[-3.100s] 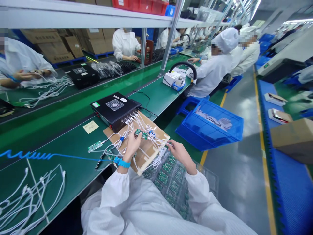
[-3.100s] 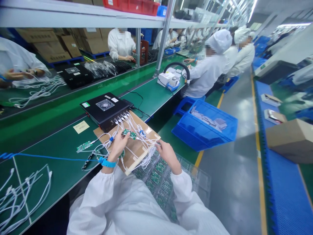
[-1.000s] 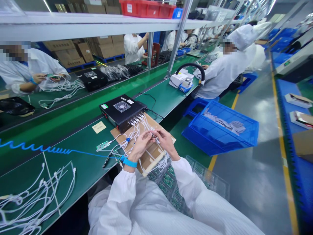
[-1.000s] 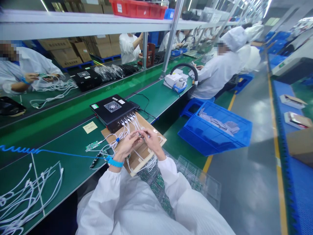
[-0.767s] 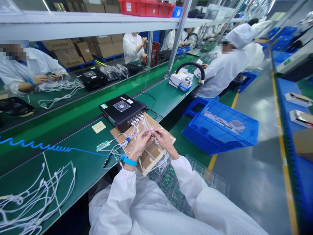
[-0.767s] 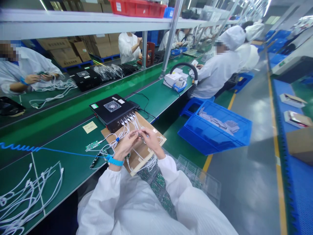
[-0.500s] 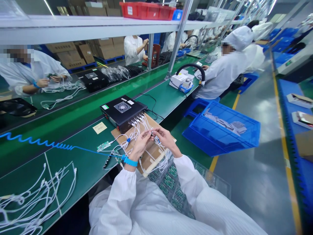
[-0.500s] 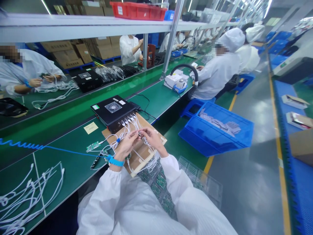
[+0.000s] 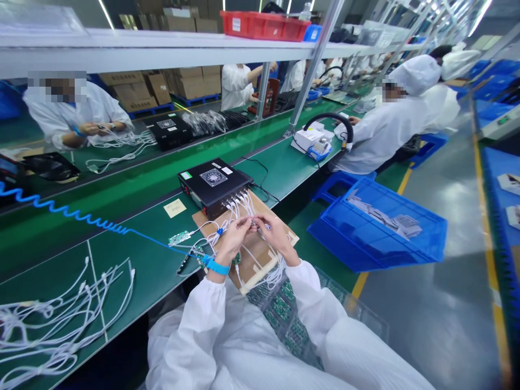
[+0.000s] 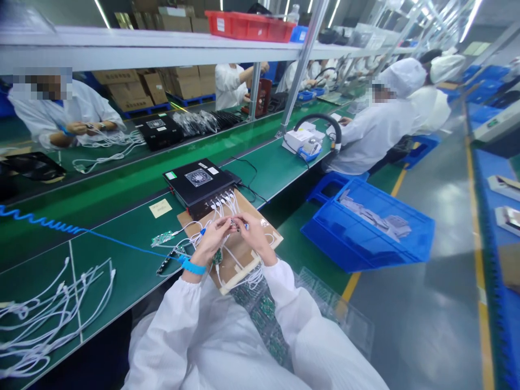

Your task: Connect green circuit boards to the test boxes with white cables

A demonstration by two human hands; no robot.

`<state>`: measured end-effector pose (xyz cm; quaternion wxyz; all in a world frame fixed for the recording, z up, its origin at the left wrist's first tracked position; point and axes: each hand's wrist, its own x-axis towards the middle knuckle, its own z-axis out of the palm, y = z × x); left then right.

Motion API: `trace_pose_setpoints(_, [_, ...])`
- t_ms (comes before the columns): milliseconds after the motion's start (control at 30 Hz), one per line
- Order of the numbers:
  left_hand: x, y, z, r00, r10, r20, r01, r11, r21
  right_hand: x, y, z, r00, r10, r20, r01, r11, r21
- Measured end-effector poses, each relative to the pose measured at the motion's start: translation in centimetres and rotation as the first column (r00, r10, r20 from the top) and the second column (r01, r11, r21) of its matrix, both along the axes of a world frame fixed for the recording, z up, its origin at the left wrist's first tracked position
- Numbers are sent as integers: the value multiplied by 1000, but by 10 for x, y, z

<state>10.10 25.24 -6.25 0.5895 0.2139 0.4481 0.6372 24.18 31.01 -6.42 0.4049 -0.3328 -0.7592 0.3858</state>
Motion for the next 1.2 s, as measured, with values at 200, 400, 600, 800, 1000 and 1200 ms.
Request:
trace_pose_setpoints(200, [-57, -17, -1, 779, 438, -449, -445, 890, 96, -22, 1, -12, 976, -16, 219, -5, 995, 95])
trace_pose_setpoints(400, [-76, -14, -12, 656, 493, -572, -521, 844, 129, -33, 7, -23, 920, -89, 381, 14, 981, 194])
trace_pose_setpoints(600, [-84, -18, -15, 699, 460, -547, -473, 871, 128, -36, 7, -33, 887, -101, 450, -3, 975, 223])
trace_pose_setpoints(800, [-124, -58, -16, 637, 416, -650, -475, 875, 94, -42, -1, -34, 848, -91, 522, -25, 977, 210])
trace_pose_setpoints(1000, [-174, -137, -39, 442, 351, -825, -650, 759, -25, -33, -10, -18, 805, -87, 586, -44, 978, 206])
trace_pose_setpoints(1200, [-189, -177, -57, 439, 202, -875, -584, 805, -107, -34, -94, 27, 886, 148, 440, -206, 975, 85])
